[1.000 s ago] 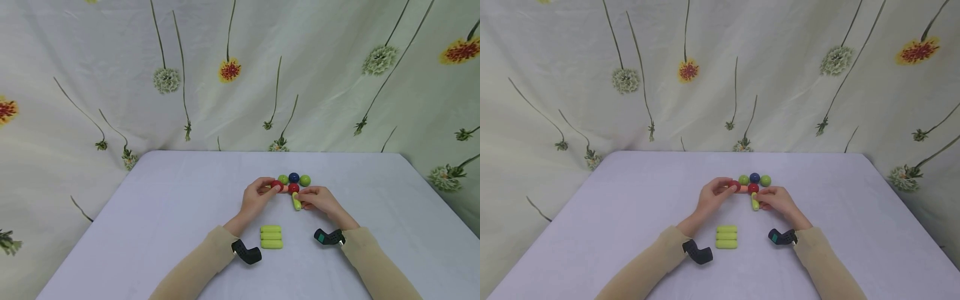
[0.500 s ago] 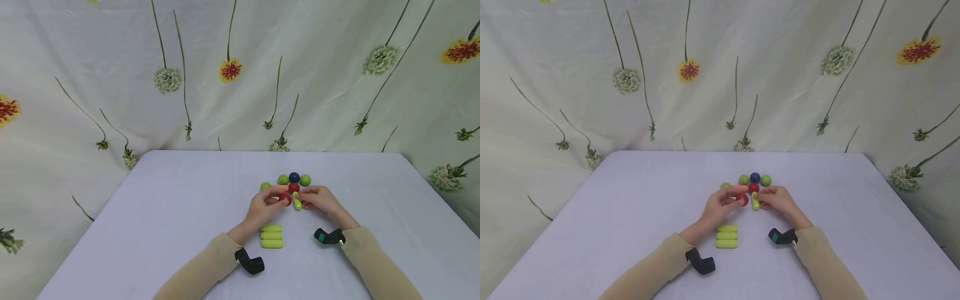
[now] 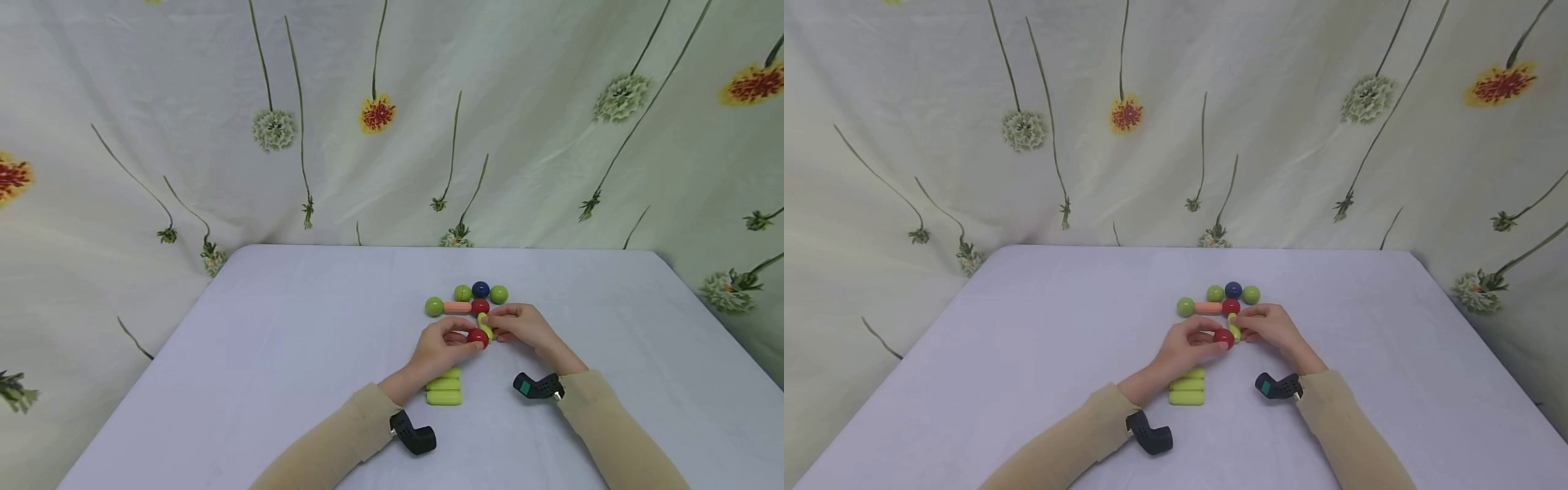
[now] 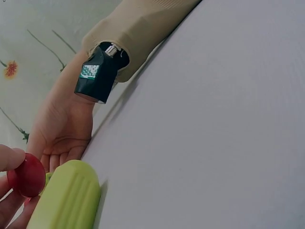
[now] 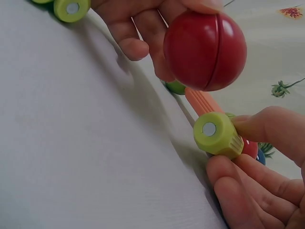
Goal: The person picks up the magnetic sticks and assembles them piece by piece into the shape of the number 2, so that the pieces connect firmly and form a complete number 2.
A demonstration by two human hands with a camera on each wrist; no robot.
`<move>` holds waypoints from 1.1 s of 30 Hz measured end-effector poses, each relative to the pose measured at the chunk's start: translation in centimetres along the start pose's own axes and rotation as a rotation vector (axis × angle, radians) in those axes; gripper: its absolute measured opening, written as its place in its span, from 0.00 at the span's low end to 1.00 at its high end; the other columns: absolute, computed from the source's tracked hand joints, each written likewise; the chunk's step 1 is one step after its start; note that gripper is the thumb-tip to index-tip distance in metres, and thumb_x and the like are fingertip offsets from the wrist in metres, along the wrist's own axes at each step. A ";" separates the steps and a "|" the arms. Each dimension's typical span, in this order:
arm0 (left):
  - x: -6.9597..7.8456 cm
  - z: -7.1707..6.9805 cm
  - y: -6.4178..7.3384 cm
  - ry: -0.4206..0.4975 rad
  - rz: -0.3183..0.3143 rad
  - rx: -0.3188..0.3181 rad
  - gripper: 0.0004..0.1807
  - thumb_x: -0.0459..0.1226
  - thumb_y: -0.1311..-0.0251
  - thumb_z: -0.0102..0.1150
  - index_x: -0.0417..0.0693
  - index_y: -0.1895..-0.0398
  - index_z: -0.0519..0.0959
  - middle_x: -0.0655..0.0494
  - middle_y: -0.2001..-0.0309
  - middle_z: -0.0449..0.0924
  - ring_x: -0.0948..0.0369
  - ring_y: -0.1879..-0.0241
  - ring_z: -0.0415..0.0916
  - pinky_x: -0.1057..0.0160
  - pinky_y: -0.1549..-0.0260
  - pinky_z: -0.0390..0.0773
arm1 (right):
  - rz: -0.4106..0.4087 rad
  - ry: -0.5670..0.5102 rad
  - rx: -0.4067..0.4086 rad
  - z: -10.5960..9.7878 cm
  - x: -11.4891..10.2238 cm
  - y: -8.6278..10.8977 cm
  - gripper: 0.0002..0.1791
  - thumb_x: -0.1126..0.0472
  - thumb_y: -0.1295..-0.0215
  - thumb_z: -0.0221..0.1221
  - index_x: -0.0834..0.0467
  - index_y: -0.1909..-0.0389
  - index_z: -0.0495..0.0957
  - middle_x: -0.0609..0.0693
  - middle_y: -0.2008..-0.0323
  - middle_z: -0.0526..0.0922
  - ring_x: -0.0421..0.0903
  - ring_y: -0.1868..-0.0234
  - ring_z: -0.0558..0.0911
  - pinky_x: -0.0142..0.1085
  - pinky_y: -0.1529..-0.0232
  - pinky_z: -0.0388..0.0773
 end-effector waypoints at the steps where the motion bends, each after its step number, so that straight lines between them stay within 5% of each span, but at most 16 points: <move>1: 0.0 0.0 0.0 0.001 -0.005 -0.004 0.17 0.42 0.49 0.70 0.49 0.57 0.80 0.62 0.60 0.80 0.66 0.65 0.77 0.69 0.64 0.77 | 0.001 -0.001 0.000 0.0 0.0 0.0 0.23 0.53 0.41 0.64 0.70 0.55 0.77 0.50 0.71 0.83 0.41 0.72 0.80 0.30 0.69 0.79; 19: 0.3 0.2 -0.6 -0.055 -0.037 -0.116 0.16 0.39 0.50 0.70 0.47 0.58 0.81 0.61 0.61 0.80 0.67 0.64 0.79 0.70 0.65 0.77 | 0.004 0.001 -0.003 -0.1 0.0 -0.1 0.24 0.53 0.41 0.63 0.70 0.54 0.77 0.50 0.72 0.83 0.41 0.72 0.80 0.31 0.68 0.79; 33: 0.3 0.5 -0.8 -0.098 -0.082 -0.135 0.16 0.40 0.51 0.71 0.48 0.59 0.80 0.61 0.62 0.80 0.67 0.64 0.79 0.69 0.64 0.77 | 0.000 0.001 -0.017 -0.1 -0.1 -0.1 0.25 0.52 0.41 0.63 0.70 0.54 0.77 0.49 0.73 0.82 0.41 0.72 0.80 0.31 0.68 0.79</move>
Point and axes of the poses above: each hand's wrist, its own y-axis away from the middle knuckle, its own z-axis out of the palm, x = y × z, the point moved 1 cm from there along -y, towards the middle knuckle
